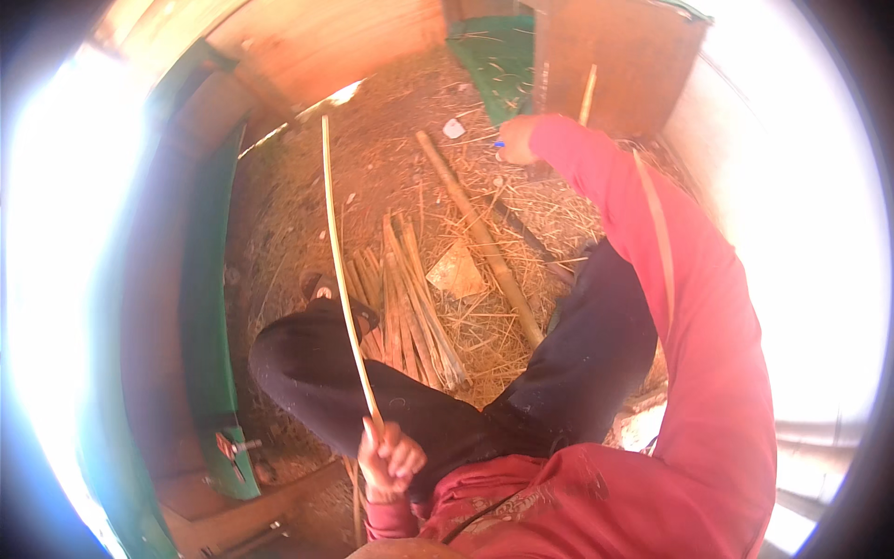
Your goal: The person sits on the ground and uses a knife to shave a long, thin stick. They hold the stick vertically with one hand and scrape the surface with the knife in the other hand, creating wood shavings.
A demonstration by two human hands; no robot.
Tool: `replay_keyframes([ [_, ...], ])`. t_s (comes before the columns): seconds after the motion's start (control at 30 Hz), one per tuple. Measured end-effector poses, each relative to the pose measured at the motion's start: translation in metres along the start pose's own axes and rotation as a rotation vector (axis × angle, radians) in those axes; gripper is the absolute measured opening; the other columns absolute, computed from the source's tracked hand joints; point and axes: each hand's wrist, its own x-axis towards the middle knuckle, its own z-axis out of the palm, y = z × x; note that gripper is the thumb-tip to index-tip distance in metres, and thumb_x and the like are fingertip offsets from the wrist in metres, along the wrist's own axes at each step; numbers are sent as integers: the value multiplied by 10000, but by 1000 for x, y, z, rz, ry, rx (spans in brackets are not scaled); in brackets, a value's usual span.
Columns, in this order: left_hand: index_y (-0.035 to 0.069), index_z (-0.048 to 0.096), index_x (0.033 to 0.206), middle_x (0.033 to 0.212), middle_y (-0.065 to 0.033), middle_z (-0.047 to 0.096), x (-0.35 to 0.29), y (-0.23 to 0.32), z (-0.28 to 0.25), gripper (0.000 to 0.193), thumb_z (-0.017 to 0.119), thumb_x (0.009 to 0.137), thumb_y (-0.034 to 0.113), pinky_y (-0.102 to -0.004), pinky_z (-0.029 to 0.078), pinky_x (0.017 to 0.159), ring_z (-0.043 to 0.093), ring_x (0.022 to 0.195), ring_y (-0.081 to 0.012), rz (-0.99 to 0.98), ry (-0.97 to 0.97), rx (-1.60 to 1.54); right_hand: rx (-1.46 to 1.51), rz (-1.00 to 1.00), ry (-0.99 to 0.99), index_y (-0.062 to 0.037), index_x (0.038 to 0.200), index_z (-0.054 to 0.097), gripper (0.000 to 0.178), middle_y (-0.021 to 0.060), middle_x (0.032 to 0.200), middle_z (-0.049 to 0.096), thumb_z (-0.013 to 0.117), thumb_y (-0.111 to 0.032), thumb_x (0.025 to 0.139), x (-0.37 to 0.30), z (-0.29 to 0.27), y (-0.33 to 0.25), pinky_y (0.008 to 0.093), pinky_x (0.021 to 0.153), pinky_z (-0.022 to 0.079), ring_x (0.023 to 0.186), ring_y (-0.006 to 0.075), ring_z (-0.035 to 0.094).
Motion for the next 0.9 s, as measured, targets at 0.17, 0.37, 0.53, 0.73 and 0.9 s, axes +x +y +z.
replay_keyframes([
  [0.17,149,365,644,451,14,328,53,31,40,531,259,1004,525,-244,239,363,279,347,-102,74,-143,-129,362,-422,429,-44,1018,537,333,151,599,578,466,-366,977,-55,-14,-82,426,515,485,518,308,601],
  [0.37,75,440,777,469,5,333,81,48,107,561,220,1000,540,-237,235,346,245,332,-76,173,-42,37,309,-895,562,-83,1001,489,223,131,618,558,538,-290,935,-117,13,-146,450,420,440,474,333,576],
  [0.53,70,415,718,421,-10,313,86,41,107,593,222,992,560,-232,178,297,208,296,-82,204,-141,81,206,-897,610,-73,1016,490,230,123,673,562,588,-232,883,-114,19,-144,451,421,443,477,349,575],
  [0.73,120,343,604,388,2,257,84,36,105,596,243,992,562,-234,172,304,183,294,-85,127,-138,5,47,-752,714,-108,990,474,203,129,599,532,571,-258,894,-107,16,-143,443,380,419,459,337,572],
  [0.9,134,336,585,385,18,237,90,38,100,592,263,993,556,-232,166,312,170,291,-84,201,-67,34,35,-722,756,-108,941,454,193,119,557,510,559,-265,900,-88,20,-151,441,376,417,444,342,560],
])
